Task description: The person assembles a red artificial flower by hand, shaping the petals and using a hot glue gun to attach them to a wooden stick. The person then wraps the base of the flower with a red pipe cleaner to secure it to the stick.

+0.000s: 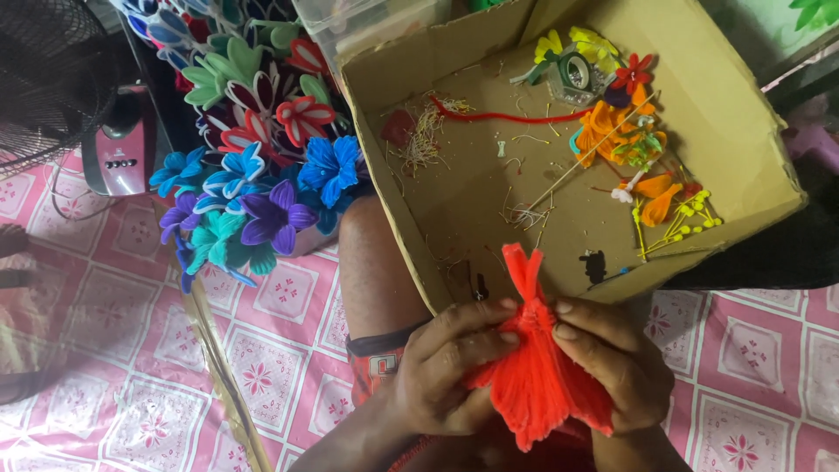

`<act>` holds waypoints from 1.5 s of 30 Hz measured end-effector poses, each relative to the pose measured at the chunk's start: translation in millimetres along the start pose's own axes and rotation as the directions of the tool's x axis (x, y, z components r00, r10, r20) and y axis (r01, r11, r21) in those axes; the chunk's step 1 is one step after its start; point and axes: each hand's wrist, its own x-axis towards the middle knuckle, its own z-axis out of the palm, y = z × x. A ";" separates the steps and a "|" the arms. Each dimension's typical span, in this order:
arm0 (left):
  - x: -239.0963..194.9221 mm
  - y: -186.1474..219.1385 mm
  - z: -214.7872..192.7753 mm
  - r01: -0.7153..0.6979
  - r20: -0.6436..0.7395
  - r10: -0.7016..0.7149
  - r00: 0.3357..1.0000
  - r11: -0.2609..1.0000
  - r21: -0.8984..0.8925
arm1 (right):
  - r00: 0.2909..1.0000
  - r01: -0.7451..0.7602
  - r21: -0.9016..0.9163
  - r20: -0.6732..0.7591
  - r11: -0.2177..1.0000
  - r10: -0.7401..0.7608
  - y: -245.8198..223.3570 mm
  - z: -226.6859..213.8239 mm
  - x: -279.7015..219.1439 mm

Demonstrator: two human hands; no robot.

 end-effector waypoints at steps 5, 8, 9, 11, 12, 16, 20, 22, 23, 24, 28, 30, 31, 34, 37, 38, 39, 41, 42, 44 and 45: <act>4.1 4.0 1.1 0.049 0.016 -0.049 0.999 0.999 -0.007 | 0.999 -0.033 -0.008 0.004 0.999 0.033 0.1 -0.8 -6.9; 2.5 3.1 2.5 0.053 0.010 -0.053 0.999 0.999 0.001 | 1.000 -0.030 0.008 -0.009 1.000 0.030 0.6 1.8 -7.7; 1.6 2.4 3.2 0.055 0.003 -0.055 0.998 0.998 0.012 | 0.999 -0.031 0.016 -0.035 0.999 0.031 0.0 3.6 -6.7; -3.1 -3.1 7.2 0.027 -0.023 -0.027 0.999 1.000 -0.015 | 0.999 -0.035 0.030 0.020 0.999 0.035 8.0 -2.7 -18.6; -5.6 -5.9 9.2 -0.002 -0.048 0.000 0.999 0.999 -0.041 | 0.996 -0.041 0.045 0.075 0.998 0.038 11.8 -5.9 -24.6; 1.7 -2.3 0.2 -0.054 -0.015 0.054 0.998 0.998 -0.017 | 0.995 -0.069 0.091 -0.062 0.993 0.075 -6.7 6.1 -5.1; 7.2 0.0 -6.1 -0.083 0.059 0.083 0.995 0.997 0.000 | 0.999 -0.026 0.063 -0.046 0.998 0.029 -3.8 6.2 1.6; 10.0 0.9 -7.7 -0.089 0.077 0.088 0.993 0.996 0.007 | 0.997 0.028 0.034 -0.074 0.999 -0.025 -4.2 8.7 6.4; 10.7 1.2 -8.1 -0.085 0.090 0.083 0.992 0.996 0.018 | 0.996 0.012 0.030 -0.089 0.999 -0.009 -4.6 9.3 5.1; 11.5 1.2 -8.7 -0.083 0.102 0.079 0.992 0.996 0.030 | 0.995 -0.002 0.029 -0.103 1.000 0.005 -4.3 10.3 3.9; 13.4 2.1 -8.8 -0.046 0.122 0.045 0.991 0.999 0.001 | 0.987 0.014 -0.013 -0.159 1.000 -0.016 -12.6 13.0 15.6; 17.0 3.6 -6.5 -0.063 0.085 0.059 0.995 0.997 0.035 | 0.993 -0.062 -0.036 -0.105 0.997 0.058 -17.7 9.3 16.3; 18.1 4.3 -6.4 -0.068 0.086 0.065 0.994 0.997 0.033 | 0.993 -0.058 -0.040 -0.108 0.997 0.054 -18.4 10.6 18.4; 22.2 7.6 -7.3 -0.030 0.085 0.026 0.996 0.998 0.046 | 0.990 -0.068 -0.096 -0.132 0.993 0.055 -21.5 15.9 23.4; 29.0 13.6 -9.8 -0.026 0.083 0.024 0.996 1.000 0.016 | 0.969 -0.110 -0.070 -0.229 0.991 0.091 -31.9 28.6 31.3; 31.6 15.8 -10.2 -0.032 0.079 0.033 0.996 0.999 -0.010 | 0.934 -0.154 -0.124 -0.342 0.980 0.103 -38.2 35.8 37.6; 34.2 18.2 -10.7 -0.039 0.075 0.041 0.996 0.999 -0.035 | 0.886 -0.204 -0.170 -0.450 0.964 0.108 -44.7 43.1 43.9; 35.0 19.8 -10.4 -0.051 0.077 0.054 0.996 0.998 -0.040 | 0.899 -0.235 -0.141 -0.407 0.962 0.160 -53.0 31.9 41.1; 35.5 20.1 -10.2 -0.059 0.080 0.063 0.995 0.997 -0.045 | 0.908 -0.271 -0.113 -0.361 0.956 0.214 -56.7 26.6 39.7; 42.9 24.0 -13.0 -0.063 0.088 0.071 0.994 0.994 -0.093 | 0.934 -0.325 -0.051 -0.172 0.944 0.313 -55.2 -3.8 28.0; 46.5 26.2 -14.2 -0.060 0.098 0.075 0.992 0.988 -0.143 | 0.917 -0.398 -0.003 0.028 0.917 0.398 -54.5 -19.2 22.0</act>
